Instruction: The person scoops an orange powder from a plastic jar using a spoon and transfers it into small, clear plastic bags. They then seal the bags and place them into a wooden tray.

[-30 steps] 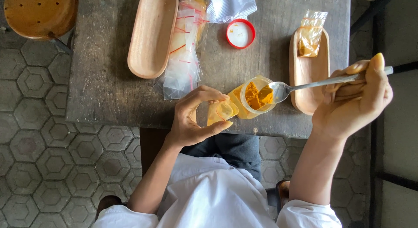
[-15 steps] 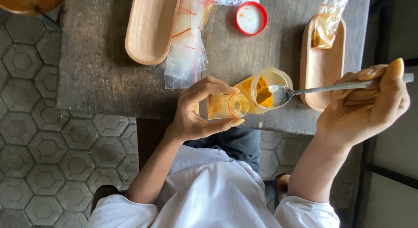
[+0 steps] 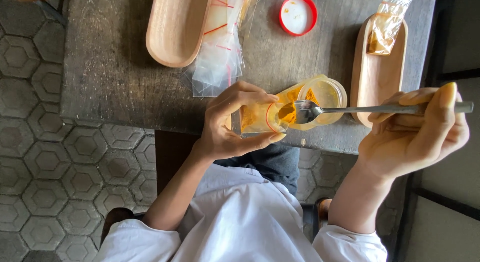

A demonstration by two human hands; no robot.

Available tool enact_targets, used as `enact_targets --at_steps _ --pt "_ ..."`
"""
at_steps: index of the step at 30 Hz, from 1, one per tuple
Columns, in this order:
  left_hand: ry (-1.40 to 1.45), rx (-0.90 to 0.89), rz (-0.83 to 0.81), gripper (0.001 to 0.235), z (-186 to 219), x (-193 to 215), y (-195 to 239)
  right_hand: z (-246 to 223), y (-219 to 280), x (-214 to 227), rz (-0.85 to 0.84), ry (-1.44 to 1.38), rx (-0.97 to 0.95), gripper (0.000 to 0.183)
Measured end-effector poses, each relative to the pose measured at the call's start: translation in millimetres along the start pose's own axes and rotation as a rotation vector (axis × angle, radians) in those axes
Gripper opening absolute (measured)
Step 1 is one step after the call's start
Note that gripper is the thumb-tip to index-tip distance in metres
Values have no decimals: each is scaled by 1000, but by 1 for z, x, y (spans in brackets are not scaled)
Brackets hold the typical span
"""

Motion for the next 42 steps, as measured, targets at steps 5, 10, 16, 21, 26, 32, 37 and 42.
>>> enact_targets --at_steps 5,10,16,21,26,32,37,42 --pt "24 12 7 43 -1 0 2 -9 9 -3 7 58 54 35" --pt "22 16 13 40 1 1 0 -25 22 -12 11 130 126 39" --pt "13 8 27 39 1 2 -2 -37 38 -23 -61 161 256 43" --pt "7 5 39 37 0 2 -1 -66 56 -44 -261 265 553 54" --pt "0 5 37 35 1 1 -3 -89 65 -55 -439 272 759 43" --pt "-3 17 24 36 0 0 -2 -114 76 -78 -754 344 892 38" --pt "-7 31 14 37 -3 1 0 -122 81 -83 -894 405 872 38" --pt "23 46 5 35 -1 -1 -2 -129 91 -85 -1041 366 1004 31"
Point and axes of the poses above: each hand's wrist, its own y-axis away from the middle knuckle, its own x-axis out of the back of the hand, z = x × y, the point moved 9 cm from there along -y, towards the middle knuckle, and after that the axes turned 9 degrees about z, right-handed, at the moved point
